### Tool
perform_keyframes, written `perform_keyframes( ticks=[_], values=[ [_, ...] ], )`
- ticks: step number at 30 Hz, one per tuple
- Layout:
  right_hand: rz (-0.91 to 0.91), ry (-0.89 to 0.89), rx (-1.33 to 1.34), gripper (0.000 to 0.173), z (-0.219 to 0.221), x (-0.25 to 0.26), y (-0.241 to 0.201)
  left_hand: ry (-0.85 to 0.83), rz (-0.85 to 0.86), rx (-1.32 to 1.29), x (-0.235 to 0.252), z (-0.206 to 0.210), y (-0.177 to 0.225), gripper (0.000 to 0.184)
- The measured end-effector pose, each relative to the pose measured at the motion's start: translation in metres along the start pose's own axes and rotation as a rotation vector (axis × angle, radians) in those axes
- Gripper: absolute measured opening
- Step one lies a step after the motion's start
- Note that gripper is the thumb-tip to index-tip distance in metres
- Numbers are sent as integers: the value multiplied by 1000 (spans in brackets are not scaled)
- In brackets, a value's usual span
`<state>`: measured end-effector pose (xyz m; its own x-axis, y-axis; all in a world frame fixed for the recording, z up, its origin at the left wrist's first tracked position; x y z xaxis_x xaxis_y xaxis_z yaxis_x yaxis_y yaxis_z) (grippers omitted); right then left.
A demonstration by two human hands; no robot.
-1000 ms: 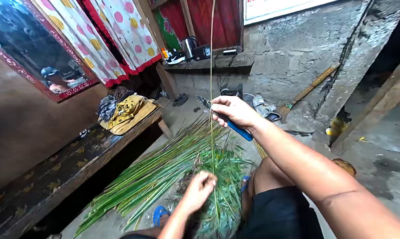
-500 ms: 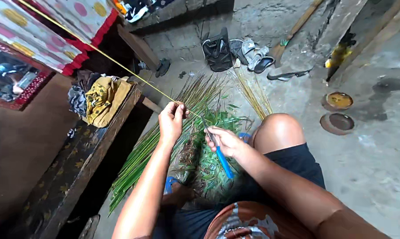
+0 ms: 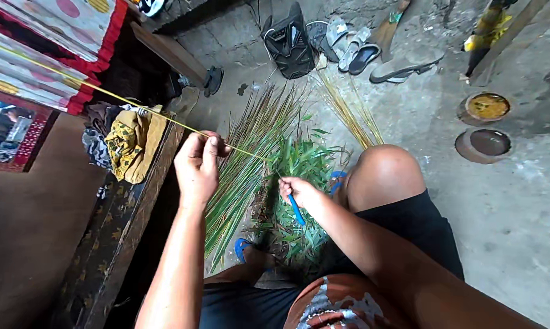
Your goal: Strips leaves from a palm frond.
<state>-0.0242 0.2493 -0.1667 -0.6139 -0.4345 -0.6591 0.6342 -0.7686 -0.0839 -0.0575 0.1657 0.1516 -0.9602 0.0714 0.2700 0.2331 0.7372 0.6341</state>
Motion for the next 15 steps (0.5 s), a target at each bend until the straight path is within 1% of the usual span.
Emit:
perform_keyframes(
  ticks=[2,4,6,8,10,11,13,15],
  values=[
    [-4,82,-107,20,-17,2,9,20,-8,33,3,-21,5,19],
    [-57,46,-220,23,-7,-11,3,31,-20,60,-1,-34,2,19],
    [-122,-102,-327,26,24,-34,-13,28,-21,68,-6,-39,-5,19],
    [-155,-314,-390,29,59,-65,-21,1,-6,32,-13,-37,-9,18],
    [-161,-496,-389,30,86,-93,-20,-41,27,-25,-21,-29,-9,18],
    [-157,-551,-367,31,96,-103,-18,-57,48,-48,-24,-24,-6,18],
    [-123,-572,-292,31,104,-112,-15,-74,93,-68,-30,-18,1,18],
    [-60,-498,-200,30,97,-105,-13,-68,133,-66,-34,-20,8,18]
  ],
)
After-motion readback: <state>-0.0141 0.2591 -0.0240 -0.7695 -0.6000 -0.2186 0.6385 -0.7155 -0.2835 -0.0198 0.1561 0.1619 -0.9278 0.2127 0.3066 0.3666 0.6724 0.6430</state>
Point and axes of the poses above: each hand's wrist, its own x-axis towards the middle knuckle, its own z-axis out of the palm, y = z × x, the point moved 7 cm from there along x, towards the middle knuckle, and after that the axes turned 12 degrees about -z, right-handed, at the moved point
